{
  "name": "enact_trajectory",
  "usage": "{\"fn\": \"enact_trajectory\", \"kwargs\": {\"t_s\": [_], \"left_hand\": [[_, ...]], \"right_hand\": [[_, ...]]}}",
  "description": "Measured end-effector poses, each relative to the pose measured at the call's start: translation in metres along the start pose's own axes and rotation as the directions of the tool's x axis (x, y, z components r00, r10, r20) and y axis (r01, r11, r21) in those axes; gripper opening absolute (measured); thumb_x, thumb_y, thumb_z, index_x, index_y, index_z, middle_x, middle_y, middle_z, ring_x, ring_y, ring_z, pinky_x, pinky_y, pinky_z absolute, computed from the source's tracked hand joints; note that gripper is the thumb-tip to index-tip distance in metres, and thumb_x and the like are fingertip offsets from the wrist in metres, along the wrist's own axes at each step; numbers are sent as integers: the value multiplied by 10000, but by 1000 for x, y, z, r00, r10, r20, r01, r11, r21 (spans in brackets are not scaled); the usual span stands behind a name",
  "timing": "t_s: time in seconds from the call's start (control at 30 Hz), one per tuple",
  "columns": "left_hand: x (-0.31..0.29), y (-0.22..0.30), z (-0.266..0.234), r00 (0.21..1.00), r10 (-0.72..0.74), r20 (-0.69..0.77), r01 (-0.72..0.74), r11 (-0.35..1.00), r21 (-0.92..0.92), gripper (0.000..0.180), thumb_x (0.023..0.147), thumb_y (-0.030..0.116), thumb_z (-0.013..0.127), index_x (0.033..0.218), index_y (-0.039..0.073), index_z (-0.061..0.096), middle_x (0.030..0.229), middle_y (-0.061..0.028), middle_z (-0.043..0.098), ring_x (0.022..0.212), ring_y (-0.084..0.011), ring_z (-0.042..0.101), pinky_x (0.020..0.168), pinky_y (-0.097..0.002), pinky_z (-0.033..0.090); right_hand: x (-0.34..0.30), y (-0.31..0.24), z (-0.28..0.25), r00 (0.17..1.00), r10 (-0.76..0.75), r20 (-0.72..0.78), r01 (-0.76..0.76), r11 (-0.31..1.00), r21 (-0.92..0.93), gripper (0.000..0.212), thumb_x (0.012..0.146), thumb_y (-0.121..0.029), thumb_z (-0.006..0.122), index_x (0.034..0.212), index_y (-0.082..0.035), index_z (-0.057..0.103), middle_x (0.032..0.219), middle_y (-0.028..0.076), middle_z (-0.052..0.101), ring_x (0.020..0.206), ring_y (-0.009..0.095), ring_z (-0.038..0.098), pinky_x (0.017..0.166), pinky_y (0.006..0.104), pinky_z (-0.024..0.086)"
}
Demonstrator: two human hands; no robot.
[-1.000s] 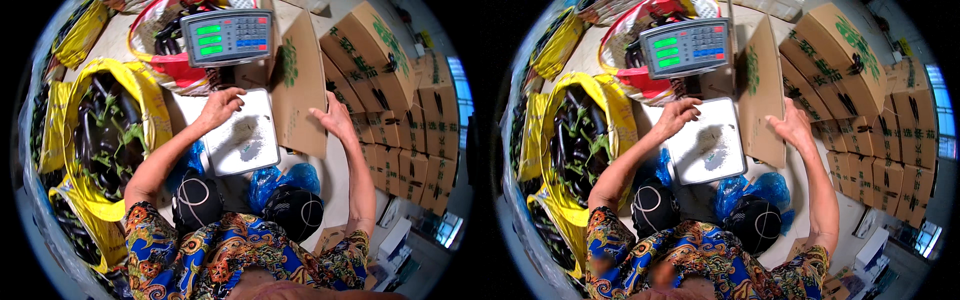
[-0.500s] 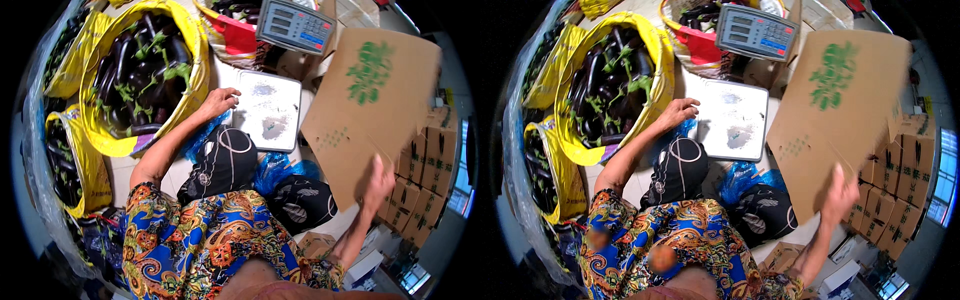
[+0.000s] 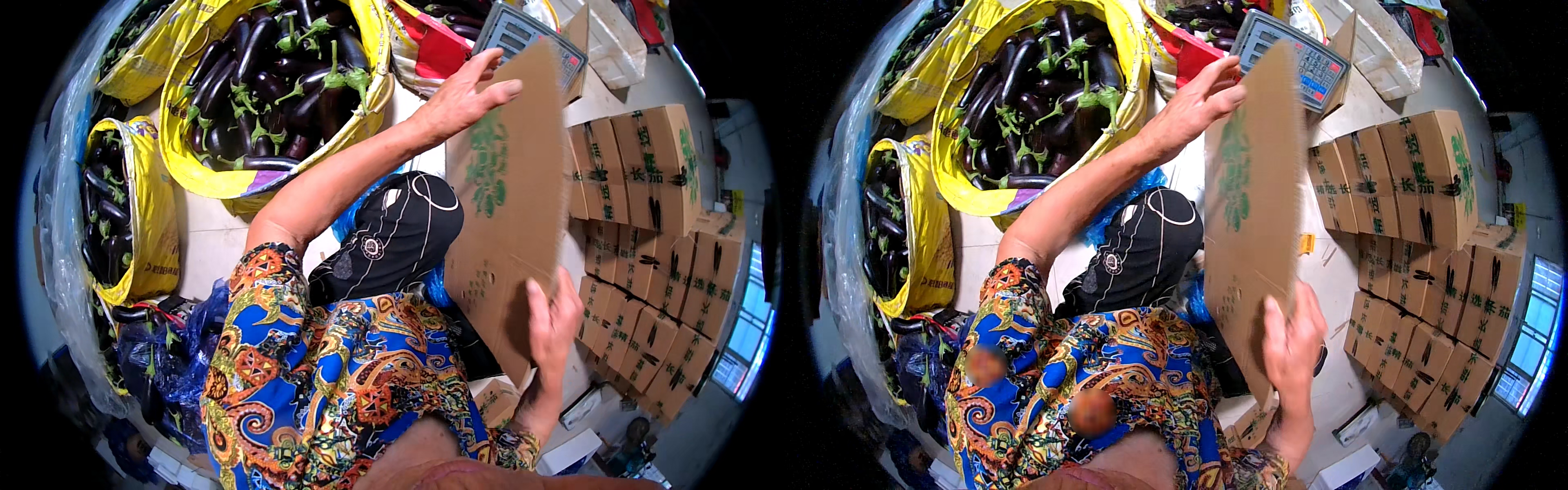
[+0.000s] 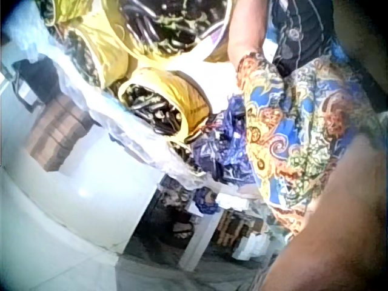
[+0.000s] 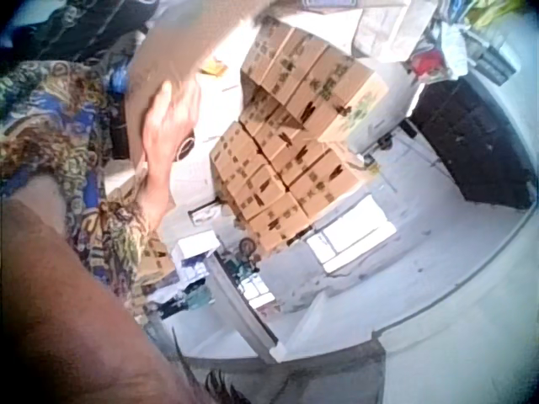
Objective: The person packs eggplants into cardboard boxes. They seal a filled box with a tape dispenser, weigh it, and move it to a stack before preparing a new box by taping its bottom, adding a plastic liner, and picking eggplants from a large sack to fill it.
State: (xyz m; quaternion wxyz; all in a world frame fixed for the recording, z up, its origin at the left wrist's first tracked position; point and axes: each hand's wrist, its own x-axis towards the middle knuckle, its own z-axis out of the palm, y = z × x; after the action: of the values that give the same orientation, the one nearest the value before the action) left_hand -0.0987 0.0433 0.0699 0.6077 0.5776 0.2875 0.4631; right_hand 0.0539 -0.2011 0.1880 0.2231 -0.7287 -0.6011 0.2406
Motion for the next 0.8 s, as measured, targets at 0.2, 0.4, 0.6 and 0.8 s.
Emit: {"fn": "enact_trajectory", "kwargs": {"t_s": [0.2, 0.4, 0.6, 0.8], "left_hand": [[41, -33, 8, 994, 91, -59, -72, 960, 271, 1101, 689, 569, 755, 1454, -35, 245, 1407, -259, 383, 1343, -331, 365, 1117, -411, 295], [52, -49, 14, 992, 116, -52, -85, 910, 406, 1096, 676, 556, 769, 1449, -35, 265, 1425, -256, 367, 1350, -324, 359, 1118, -419, 293], [40, -29, -4, 998, 45, 54, -49, 997, 57, 886, 764, 318, 764, 1441, 4, 286, 1345, -171, 474, 1197, -232, 490, 973, -341, 432], [56, -4, -16, 991, -20, -135, 86, 857, 508, 765, 681, 128, 664, 1377, -25, 385, 1131, -174, 617, 1016, -244, 596, 886, -297, 468]], "right_hand": [[43, 28, 53, 998, -17, 62, 18, 1000, -16, 293, 911, -159, 548, 1125, 40, 566, 996, 245, 612, 945, 414, 584, 844, 434, 454], [48, 53, 47, 982, 71, 174, -131, 923, 361, 427, 986, -294, 485, 1251, 39, 520, 1131, 168, 605, 1055, 282, 557, 949, 348, 407], [58, 73, 32, 977, 127, 169, -189, 884, 428, 373, 962, -308, 523, 1096, 28, 615, 934, 126, 657, 882, 138, 573, 806, 300, 458], [98, 77, 0, 995, 20, -93, -27, 998, -65, 316, 879, -247, 584, 734, 33, 561, 636, 266, 535, 578, 406, 565, 571, 457, 434]]}}
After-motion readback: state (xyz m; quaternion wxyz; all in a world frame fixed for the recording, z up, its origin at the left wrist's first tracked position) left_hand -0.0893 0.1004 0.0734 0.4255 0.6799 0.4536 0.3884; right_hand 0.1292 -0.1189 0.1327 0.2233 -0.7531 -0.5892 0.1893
